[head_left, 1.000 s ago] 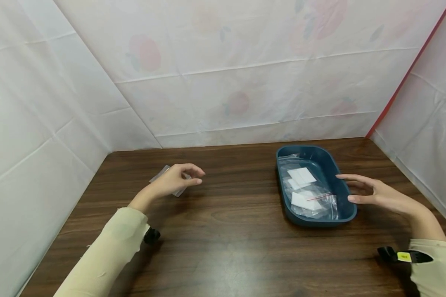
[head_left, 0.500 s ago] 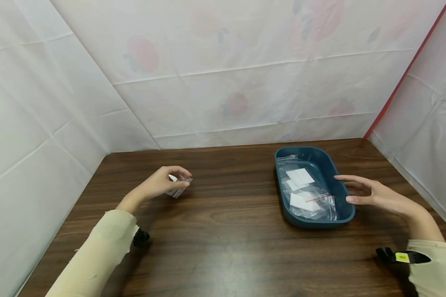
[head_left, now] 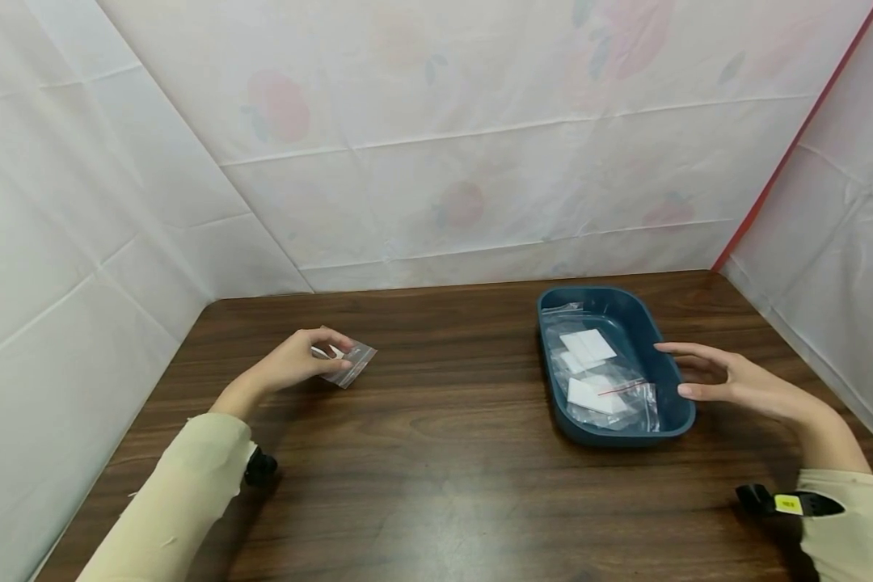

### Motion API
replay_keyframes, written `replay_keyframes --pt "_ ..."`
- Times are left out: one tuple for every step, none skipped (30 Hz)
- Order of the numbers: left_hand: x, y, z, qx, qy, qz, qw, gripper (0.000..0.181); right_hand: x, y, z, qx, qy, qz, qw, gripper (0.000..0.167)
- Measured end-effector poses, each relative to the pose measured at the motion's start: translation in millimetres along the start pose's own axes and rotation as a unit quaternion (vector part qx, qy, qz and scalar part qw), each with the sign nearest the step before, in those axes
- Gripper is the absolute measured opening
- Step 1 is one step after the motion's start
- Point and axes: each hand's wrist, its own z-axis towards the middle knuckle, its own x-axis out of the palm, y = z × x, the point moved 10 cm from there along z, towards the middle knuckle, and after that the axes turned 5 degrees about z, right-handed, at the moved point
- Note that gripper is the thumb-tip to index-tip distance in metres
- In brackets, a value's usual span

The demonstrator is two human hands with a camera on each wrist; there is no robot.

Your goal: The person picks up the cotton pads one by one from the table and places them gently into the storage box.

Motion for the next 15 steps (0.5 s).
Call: replay_keyframes --pt "0.1 1.5 -0.4 -0.002 0.001 0.0 1.0 0.037 0.1 -0.1 0.1 0.001 0.0 0.0 1.0 0.059" --pt "0.1 2.7 -0.9 -0.005 0.003 0.0 1.0 0.038 0.1 -0.3 0.1 0.003 0.0 0.0 1.0 0.059" --pt "0.0 3.5 -1.3 -0.004 0.003 0.002 1.0 0.038 0.1 -0.3 0.1 0.004 0.001 0.0 1.0 0.059" --pt "-0.1 4.2 -1.8 -0.004 0.005 0.003 1.0 0.038 0.3 -0.3 0.2 0.005 0.001 0.001 1.0 0.059" --pt "0.0 4.8 -2.2 -0.006 0.006 0.004 1.0 0.039 0.3 -0.1 0.2 0.005 0.001 0.001 1.0 0.059" --pt "0.1 5.3 -2.4 -0.006 0.008 0.007 0.9999 0.039 0.2 -0.1 0.1 0.005 0.002 -0.001 1.0 0.059" --pt "0.2 6.4 -2.3 -0.011 0.009 0.007 0.9999 0.039 0.2 -0.2 0.1 0.006 0.002 -0.001 1.0 0.059" --pt "0.2 7.5 -2.3 -0.013 0.01 0.01 0.9998 0.04 0.1 -0.2 -0.1 0.006 0.001 -0.001 1.0 0.059" --pt "0.2 8.7 -2.0 -0.016 0.011 0.013 0.9997 0.04 0.1 0.0 -0.2 0.005 0.001 0.001 1.0 0.059" --pt "0.3 10.0 -1.5 -0.019 0.011 0.016 0.9996 0.04 0.1 0.1 -0.2 0.004 0.0 0.002 1.0 0.059" --pt "0.4 11.4 -0.9 -0.022 0.012 0.02 0.9995 0.04 0.1 0.2 -0.2 0.004 0.0 0.003 1.0 0.059" --pt "0.5 12.9 -0.3 -0.025 0.012 0.023 0.9994 0.04 0.3 0.3 -0.2 0.003 0.001 0.005 1.0 0.059" --pt "0.6 14.5 0.2 -0.027 0.012 0.027 0.9992 0.04 0.5 0.4 -0.1 0.003 0.001 0.008 1.0 0.059" --pt "0.8 16.0 0.6 -0.028 0.012 0.031 0.9991 0.04 0.7 0.5 -0.1 0.002 0.001 0.01 0.9999 0.059" --pt "0.8 17.4 1.1 -0.029 0.012 0.035 0.9989 0.04 0.9 0.5 0.0 0.002 0.001 0.012 0.9999 0.059"
